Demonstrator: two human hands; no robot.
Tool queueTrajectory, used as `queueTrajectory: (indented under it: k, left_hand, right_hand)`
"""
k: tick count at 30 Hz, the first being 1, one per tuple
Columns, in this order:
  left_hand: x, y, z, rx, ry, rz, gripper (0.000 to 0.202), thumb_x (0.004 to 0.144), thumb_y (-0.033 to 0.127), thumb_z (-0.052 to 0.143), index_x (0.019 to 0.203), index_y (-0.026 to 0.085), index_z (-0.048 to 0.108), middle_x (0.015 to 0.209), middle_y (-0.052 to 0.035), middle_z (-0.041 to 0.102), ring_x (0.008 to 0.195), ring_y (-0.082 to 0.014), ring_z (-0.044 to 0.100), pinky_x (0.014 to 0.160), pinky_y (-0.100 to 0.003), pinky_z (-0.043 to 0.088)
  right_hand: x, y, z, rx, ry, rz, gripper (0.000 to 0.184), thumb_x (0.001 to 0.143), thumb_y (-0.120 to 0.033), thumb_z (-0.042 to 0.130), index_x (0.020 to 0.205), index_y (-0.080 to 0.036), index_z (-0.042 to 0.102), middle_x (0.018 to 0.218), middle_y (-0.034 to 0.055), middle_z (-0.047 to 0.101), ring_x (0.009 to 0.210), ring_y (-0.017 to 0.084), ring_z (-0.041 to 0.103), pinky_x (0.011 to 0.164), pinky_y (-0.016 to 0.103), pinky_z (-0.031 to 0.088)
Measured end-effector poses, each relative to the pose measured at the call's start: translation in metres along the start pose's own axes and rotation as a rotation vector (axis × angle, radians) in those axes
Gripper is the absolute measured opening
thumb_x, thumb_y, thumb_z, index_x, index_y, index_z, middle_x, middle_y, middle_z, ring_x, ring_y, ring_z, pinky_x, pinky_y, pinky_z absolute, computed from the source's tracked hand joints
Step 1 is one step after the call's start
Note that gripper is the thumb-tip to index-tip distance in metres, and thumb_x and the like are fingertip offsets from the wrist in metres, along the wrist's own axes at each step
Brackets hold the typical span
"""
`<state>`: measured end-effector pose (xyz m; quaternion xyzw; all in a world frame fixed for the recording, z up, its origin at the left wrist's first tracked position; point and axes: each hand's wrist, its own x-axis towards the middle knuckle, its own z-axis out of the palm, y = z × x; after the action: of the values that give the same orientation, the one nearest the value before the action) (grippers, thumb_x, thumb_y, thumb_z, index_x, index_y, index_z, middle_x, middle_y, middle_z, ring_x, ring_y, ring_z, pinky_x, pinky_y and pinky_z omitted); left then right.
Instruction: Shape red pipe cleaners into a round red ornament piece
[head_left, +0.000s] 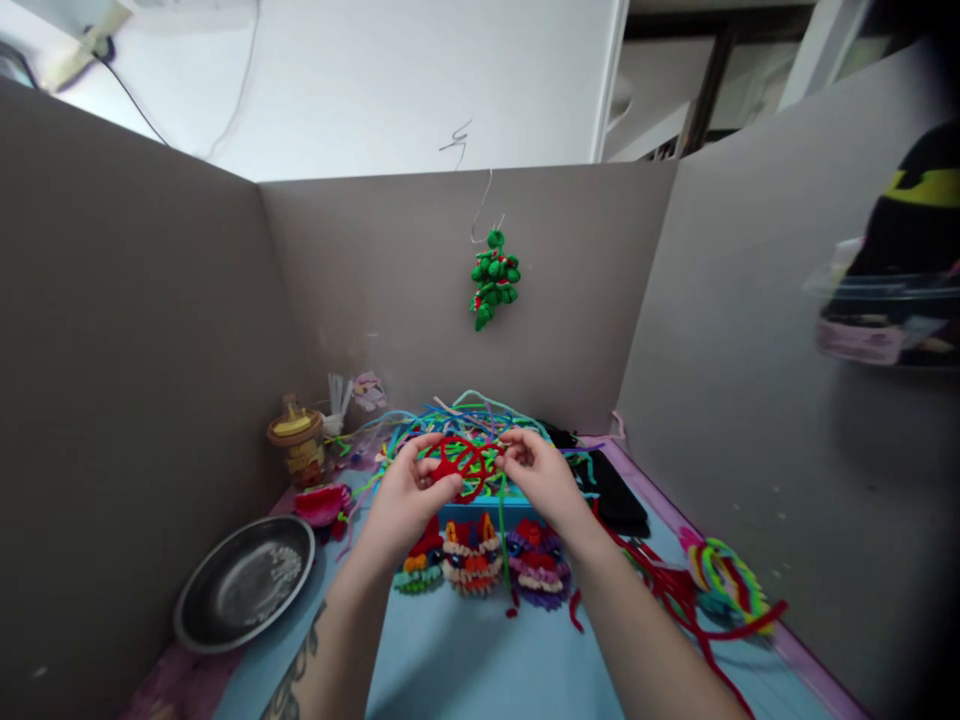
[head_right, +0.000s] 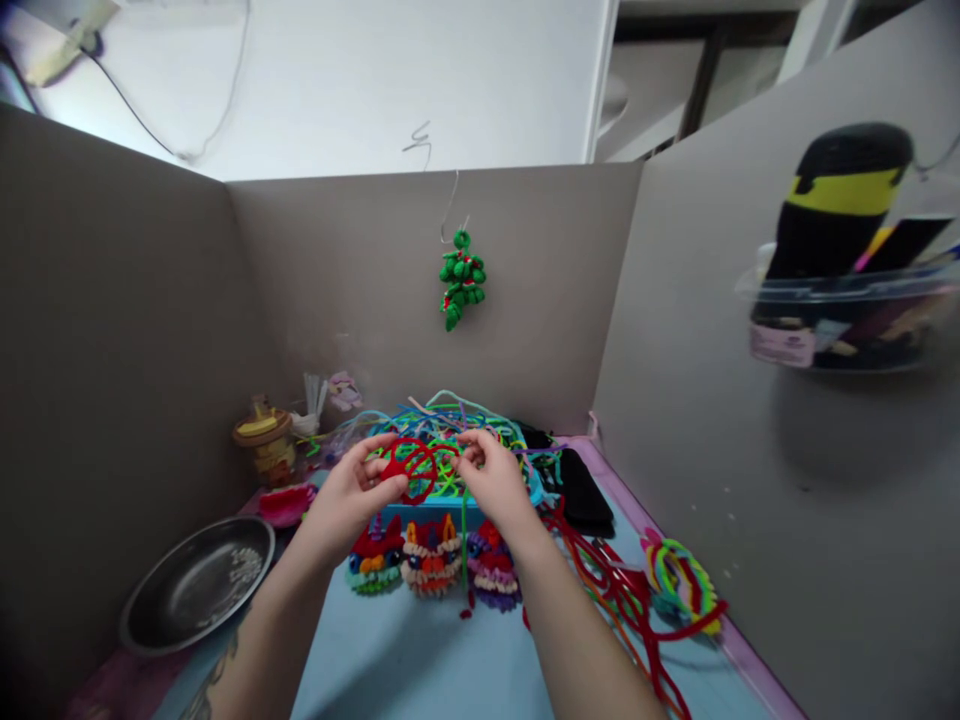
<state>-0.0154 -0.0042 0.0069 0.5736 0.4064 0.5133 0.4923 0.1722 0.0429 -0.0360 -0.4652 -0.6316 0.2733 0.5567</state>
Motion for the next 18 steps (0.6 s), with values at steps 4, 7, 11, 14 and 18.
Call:
queueTrajectory:
  k: [4, 7, 11, 14, 18]
  left_hand:
    - [-0.002, 0.001, -0.001, -0.005, -0.017, 0.002, 0.052, 0.07, 0.023, 0.066, 0.116, 0.017, 0.044, 0.07, 0.0035, 0.058, 0.064, -0.0115, 0.059, 0.065, -0.024, 0.045]
    - [-0.001, -0.001, -0.002, 0.04, 0.003, 0.014, 0.051, 0.07, 0.023, 0.066, 0.115, 0.016, 0.044, 0.07, 0.0034, 0.058, 0.065, -0.0127, 0.06, 0.065, -0.025, 0.045]
    - [0.004, -0.007, -0.002, 0.142, 0.073, 0.043, 0.052, 0.068, 0.024, 0.066, 0.114, 0.015, 0.044, 0.067, 0.0046, 0.055, 0.063, -0.0139, 0.059, 0.063, -0.026, 0.045]
    - [0.005, -0.009, 0.0, 0.164, 0.058, 0.029, 0.052, 0.067, 0.024, 0.066, 0.114, 0.014, 0.045, 0.066, 0.0049, 0.054, 0.063, -0.0136, 0.058, 0.061, -0.025, 0.044]
    - [0.001, -0.005, 0.002, 0.141, -0.01, -0.013, 0.051, 0.067, 0.022, 0.066, 0.113, 0.014, 0.045, 0.065, 0.0058, 0.053, 0.059, -0.0106, 0.054, 0.055, -0.021, 0.039]
  right_hand:
    - [-0.002, -0.007, 0.001, -0.043, -0.03, -0.03, 0.011, 0.072, -0.028, 0.056, 0.071, -0.017, 0.058, 0.064, -0.0009, 0.055, 0.06, 0.014, 0.051, 0.058, 0.026, 0.041]
    - [-0.005, -0.014, -0.002, -0.042, 0.037, -0.051, 0.011, 0.073, -0.028, 0.055, 0.069, -0.018, 0.057, 0.064, -0.001, 0.054, 0.059, 0.014, 0.05, 0.057, 0.025, 0.04]
    - [-0.01, -0.023, -0.002, 0.041, 0.114, -0.085, 0.011, 0.076, -0.028, 0.055, 0.072, -0.018, 0.057, 0.065, -0.0008, 0.054, 0.058, 0.013, 0.049, 0.054, 0.023, 0.039]
    - [-0.014, -0.026, 0.002, 0.099, 0.088, -0.158, 0.009, 0.078, -0.026, 0.055, 0.074, -0.018, 0.058, 0.069, -0.0001, 0.055, 0.06, 0.013, 0.05, 0.055, 0.023, 0.04]
    - [-0.017, -0.026, 0.006, 0.079, 0.101, -0.273, 0.007, 0.079, -0.018, 0.053, 0.075, -0.019, 0.059, 0.073, 0.0004, 0.056, 0.067, 0.014, 0.053, 0.061, 0.024, 0.042]
